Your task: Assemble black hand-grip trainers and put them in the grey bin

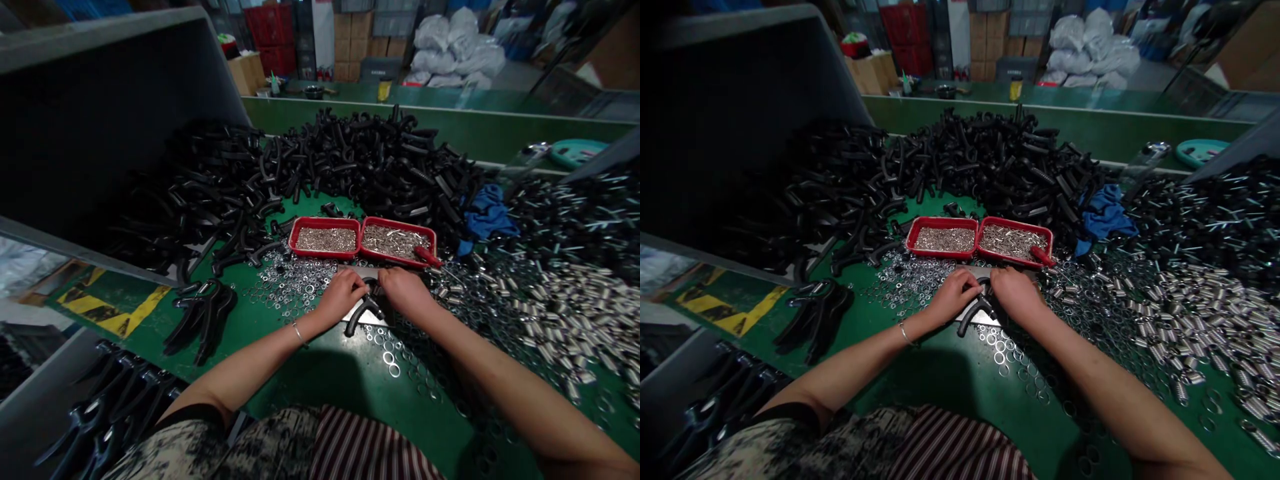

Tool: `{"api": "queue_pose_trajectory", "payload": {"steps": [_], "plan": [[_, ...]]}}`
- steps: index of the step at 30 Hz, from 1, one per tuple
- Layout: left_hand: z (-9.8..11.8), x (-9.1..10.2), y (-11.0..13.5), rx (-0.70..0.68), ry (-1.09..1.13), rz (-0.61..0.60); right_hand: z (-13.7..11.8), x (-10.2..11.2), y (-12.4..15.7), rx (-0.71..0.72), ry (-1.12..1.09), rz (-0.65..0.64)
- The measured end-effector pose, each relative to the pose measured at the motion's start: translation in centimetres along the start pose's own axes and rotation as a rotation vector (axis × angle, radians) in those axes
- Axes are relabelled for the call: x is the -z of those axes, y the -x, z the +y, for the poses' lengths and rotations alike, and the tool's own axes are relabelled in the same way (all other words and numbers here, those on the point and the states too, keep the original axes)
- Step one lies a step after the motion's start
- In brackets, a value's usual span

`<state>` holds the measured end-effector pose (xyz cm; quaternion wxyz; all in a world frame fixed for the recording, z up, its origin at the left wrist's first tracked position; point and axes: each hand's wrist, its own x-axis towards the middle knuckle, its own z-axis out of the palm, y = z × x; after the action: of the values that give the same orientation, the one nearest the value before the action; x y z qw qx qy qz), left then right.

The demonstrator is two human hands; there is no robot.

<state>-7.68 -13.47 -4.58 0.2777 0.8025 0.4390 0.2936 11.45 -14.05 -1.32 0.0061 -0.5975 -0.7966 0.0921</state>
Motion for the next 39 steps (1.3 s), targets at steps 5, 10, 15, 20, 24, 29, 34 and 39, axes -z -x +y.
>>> {"api": "queue_pose_trajectory", "payload": {"steps": [5, 10, 15, 20, 24, 29, 34, 39], "plan": [[0.3, 0.2, 0.5, 0.002, -0.119, -0.017, 0.7, 0.7, 0.6, 0.007, 0.089, -0.044], [0.4, 0.0, 0.7, -0.143, -0.284, -0.086, 3.0, 0.8, 6.3, -0.253, 0.302, 0.057], [0.8, 0.3, 0.7, -0.257, -0.411, -0.203, 4.5, -1.4, 10.0, -0.341, 0.269, -0.005], [2.0, 1.4, 3.1, -0.330, -0.543, -0.271, 5.6, -1.9, 10.8, -0.298, -0.077, 0.182], [3.2, 1.5, 4.3, -0.246, -0.571, -0.251, 3.7, -0.2, 11.8, -0.167, -0.396, 0.262], [3.8, 0.7, 4.3, -0.187, -0.550, -0.247, 2.0, 1.2, 11.3, -0.100, -0.389, 0.217], [3.9, 1.0, 3.9, -0.171, -0.457, -0.244, 3.9, -0.4, 11.5, -0.269, -0.590, 0.065], [3.0, 2.8, 1.9, 0.025, -0.034, -0.204, 4.8, -0.8, 13.4, -0.280, -0.468, 0.050]]}}
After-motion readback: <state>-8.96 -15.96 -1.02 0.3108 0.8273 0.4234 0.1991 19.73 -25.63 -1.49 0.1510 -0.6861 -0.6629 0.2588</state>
